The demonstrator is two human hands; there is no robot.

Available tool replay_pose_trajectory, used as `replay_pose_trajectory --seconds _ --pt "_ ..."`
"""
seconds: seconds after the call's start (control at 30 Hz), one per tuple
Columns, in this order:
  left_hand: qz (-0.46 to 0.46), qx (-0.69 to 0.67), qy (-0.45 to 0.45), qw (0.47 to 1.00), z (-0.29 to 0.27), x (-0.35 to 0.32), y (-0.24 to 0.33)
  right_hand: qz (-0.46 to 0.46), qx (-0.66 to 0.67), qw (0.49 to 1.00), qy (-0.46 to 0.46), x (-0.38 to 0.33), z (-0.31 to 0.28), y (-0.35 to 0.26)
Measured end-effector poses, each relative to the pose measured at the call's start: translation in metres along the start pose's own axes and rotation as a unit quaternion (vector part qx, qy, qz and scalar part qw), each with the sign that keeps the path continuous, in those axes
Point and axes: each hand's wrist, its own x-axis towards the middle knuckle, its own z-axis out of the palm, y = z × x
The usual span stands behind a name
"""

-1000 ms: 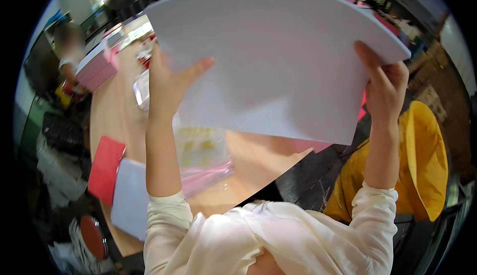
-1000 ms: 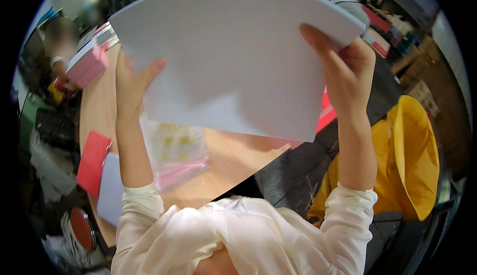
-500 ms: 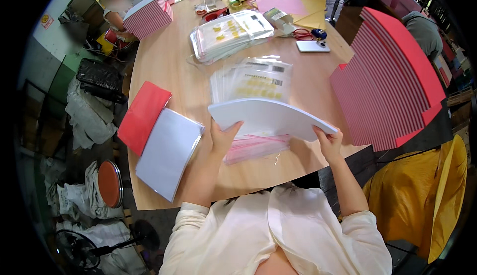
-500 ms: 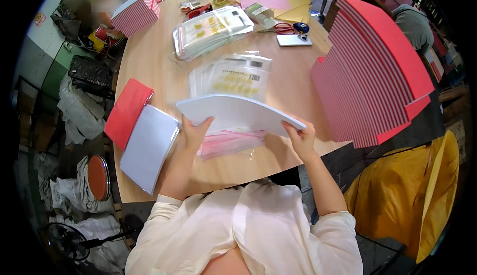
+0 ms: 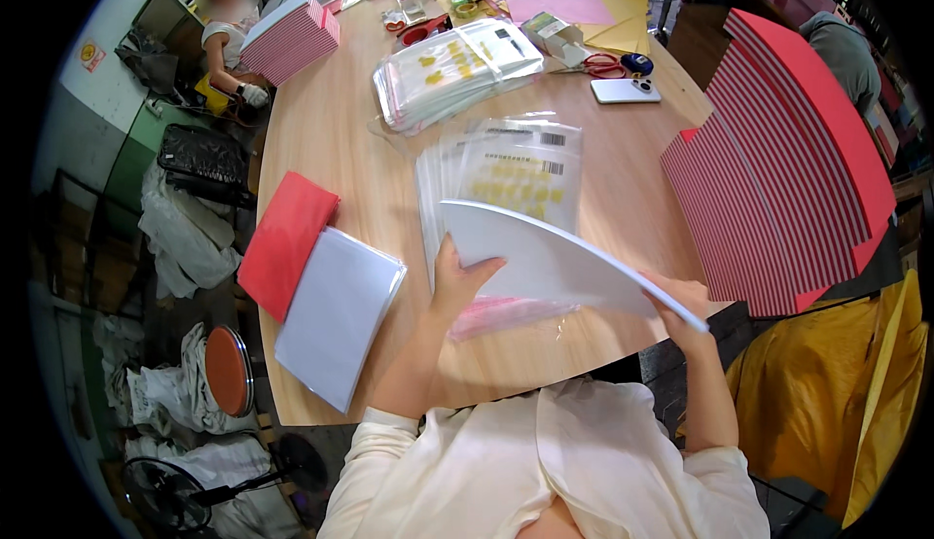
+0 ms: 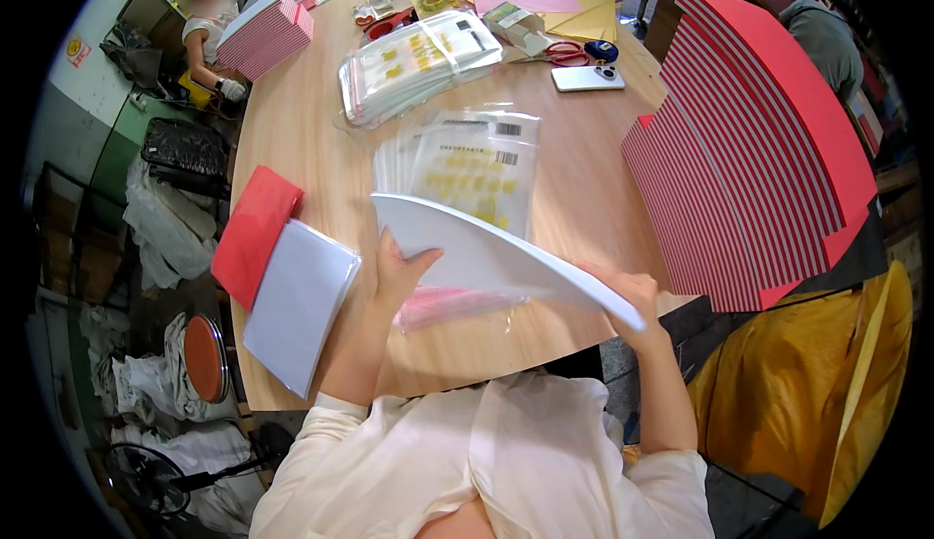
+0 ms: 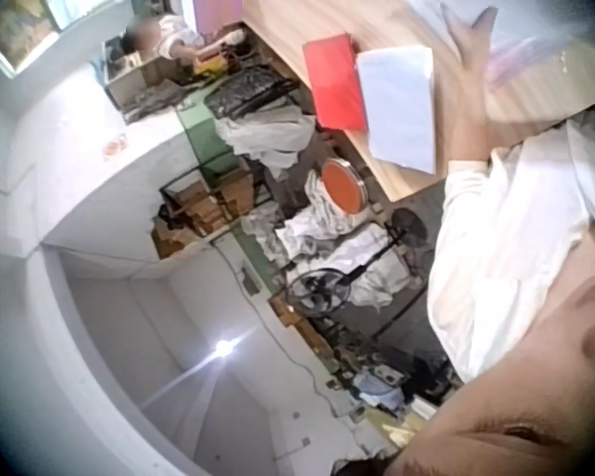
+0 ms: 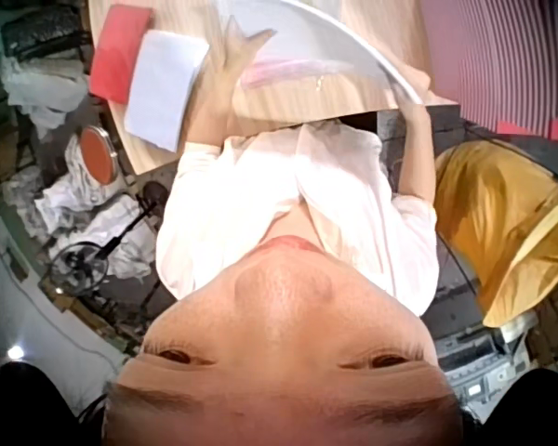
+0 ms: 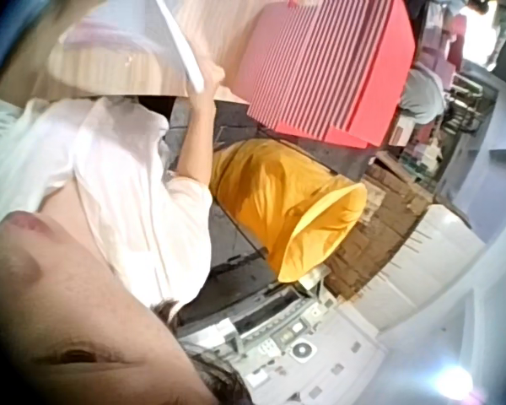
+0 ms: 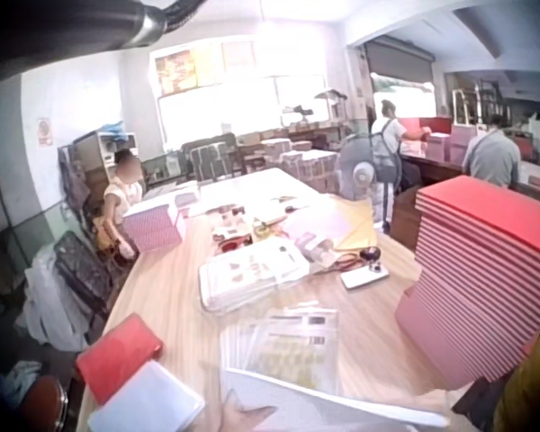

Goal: The person repeatedly picks up sheets of white and red paper from a stack and places them into clear plastic bags. They handle the paper one at a time, folding it slightly before inserting it into the packaging.

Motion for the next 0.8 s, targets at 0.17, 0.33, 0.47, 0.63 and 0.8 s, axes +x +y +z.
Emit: replay_pose_trajectory --seconds 0.17,0.33,0.47,0.63,0.8 --pt "0.07 0.241 -0.225 0.941 -0.014 0.05 -0.006 0.234 0.13 0.952 0.151 -0.091 -0.029 0.031" --pt "0.143 0.6 -0.152 0.772 -0.007 0.023 -0.025 0.371 0.327 0.828 0.264 -0.142 -0.034 0.026" --pt "0.083 0.65 -0.028 0.755 0.017 -0.005 -0.019 0.373 0.368 0.801 0.289 -0.166 -0.027 0.031" --pt "0.099 0.466 -0.061 0.877 0.024 -0.015 0.0 0.414 0.325 0.803 0.281 -0.163 -0.029 0.03" --pt "0.105 0.449 -0.143 0.876 0.033 -0.029 0.021 0.453 0.346 0.78 0.259 -0.16 -0.038 0.024"
